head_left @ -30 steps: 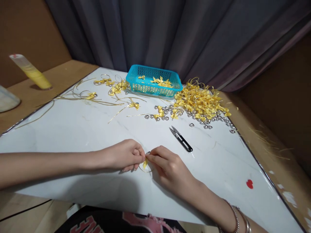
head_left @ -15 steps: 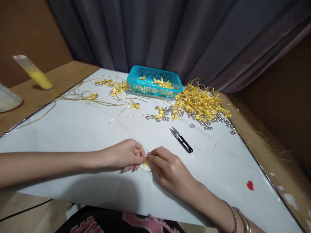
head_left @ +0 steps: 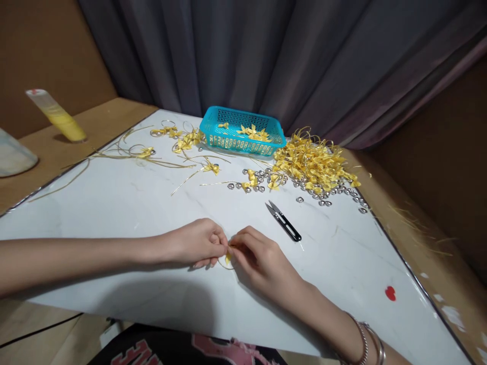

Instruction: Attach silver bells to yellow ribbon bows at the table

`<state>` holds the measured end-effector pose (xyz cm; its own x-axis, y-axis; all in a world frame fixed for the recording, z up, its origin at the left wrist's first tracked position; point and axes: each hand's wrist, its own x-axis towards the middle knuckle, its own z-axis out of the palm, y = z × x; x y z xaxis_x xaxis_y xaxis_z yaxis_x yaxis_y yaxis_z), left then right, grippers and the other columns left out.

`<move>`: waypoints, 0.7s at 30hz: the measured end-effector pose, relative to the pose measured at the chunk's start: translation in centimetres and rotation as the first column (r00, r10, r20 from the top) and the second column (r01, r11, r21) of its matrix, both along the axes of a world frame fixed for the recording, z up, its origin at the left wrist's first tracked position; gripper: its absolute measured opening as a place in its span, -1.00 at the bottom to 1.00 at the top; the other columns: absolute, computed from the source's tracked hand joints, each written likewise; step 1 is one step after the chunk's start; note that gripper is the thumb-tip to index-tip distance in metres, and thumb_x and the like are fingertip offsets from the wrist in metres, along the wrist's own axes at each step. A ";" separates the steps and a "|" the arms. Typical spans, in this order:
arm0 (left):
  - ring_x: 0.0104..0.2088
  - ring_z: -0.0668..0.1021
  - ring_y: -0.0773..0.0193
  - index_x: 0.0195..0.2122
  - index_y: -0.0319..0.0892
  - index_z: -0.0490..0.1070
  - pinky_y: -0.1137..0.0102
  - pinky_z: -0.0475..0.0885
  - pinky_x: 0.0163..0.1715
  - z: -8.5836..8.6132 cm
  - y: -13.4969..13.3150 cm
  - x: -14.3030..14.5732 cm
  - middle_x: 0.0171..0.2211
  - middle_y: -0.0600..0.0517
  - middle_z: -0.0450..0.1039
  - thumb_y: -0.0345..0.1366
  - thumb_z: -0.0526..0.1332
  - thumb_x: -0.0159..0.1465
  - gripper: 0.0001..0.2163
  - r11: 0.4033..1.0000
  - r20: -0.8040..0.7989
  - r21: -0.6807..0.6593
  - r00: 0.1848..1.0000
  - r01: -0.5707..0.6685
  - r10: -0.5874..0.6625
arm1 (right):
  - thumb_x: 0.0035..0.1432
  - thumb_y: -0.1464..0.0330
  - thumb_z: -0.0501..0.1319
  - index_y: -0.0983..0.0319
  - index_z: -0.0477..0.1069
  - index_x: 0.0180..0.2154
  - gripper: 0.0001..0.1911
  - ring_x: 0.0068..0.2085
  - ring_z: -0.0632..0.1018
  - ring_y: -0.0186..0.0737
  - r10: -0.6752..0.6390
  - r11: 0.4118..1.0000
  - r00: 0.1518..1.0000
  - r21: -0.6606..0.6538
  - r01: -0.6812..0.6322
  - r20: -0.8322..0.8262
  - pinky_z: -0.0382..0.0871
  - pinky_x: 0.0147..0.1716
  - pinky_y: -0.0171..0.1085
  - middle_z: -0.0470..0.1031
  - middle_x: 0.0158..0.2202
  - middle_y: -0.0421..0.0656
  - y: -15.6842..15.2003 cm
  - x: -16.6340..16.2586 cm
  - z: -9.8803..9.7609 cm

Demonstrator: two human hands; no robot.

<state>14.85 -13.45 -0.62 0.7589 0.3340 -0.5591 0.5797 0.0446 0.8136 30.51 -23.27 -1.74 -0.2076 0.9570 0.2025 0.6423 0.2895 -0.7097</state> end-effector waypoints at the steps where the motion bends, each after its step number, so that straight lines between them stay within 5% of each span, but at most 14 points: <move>1: -0.78 0.22 0.47 -0.46 -0.22 0.30 0.55 0.10 -0.77 0.1 0.0 0.0 -0.71 0.18 0.29 -0.34 0.08 0.06 -0.92 1.000 0.000 0.003 1.000 0.003 -0.003 | 0.19 0.48 0.03 0.33 0.38 -0.34 -0.84 -0.41 0.41 -0.28 -0.005 1.000 1.000 -0.013 0.005 -0.017 0.31 -0.43 -0.29 0.40 -0.38 -0.07 0.1 0.1 0.0; 13: -0.78 0.23 0.46 -0.46 -0.23 0.31 0.53 0.11 -0.75 0.1 0.0 0.0 -0.72 0.18 0.28 -0.32 0.08 0.06 -0.90 1.000 -0.009 0.014 1.000 0.012 -0.011 | 0.14 0.55 0.04 0.23 0.22 -0.43 -0.86 -0.42 0.36 -0.30 -0.006 0.998 0.998 -0.060 0.003 -0.056 0.22 -0.44 -0.31 0.33 -0.41 -0.18 1.3 0.1 -0.8; 21: -0.77 0.19 0.46 -0.50 -0.20 0.28 0.53 0.07 -0.75 0.3 0.0 0.1 -0.75 0.21 0.24 -0.24 0.11 0.07 -0.87 0.999 -0.010 -0.041 1.000 -0.018 0.018 | 0.04 0.53 0.23 0.26 0.36 -0.53 -0.85 -0.47 0.40 -0.33 -0.153 0.982 0.950 -0.153 0.114 -0.273 0.23 -0.47 -0.33 0.41 -0.49 -0.21 1.2 0.4 -1.1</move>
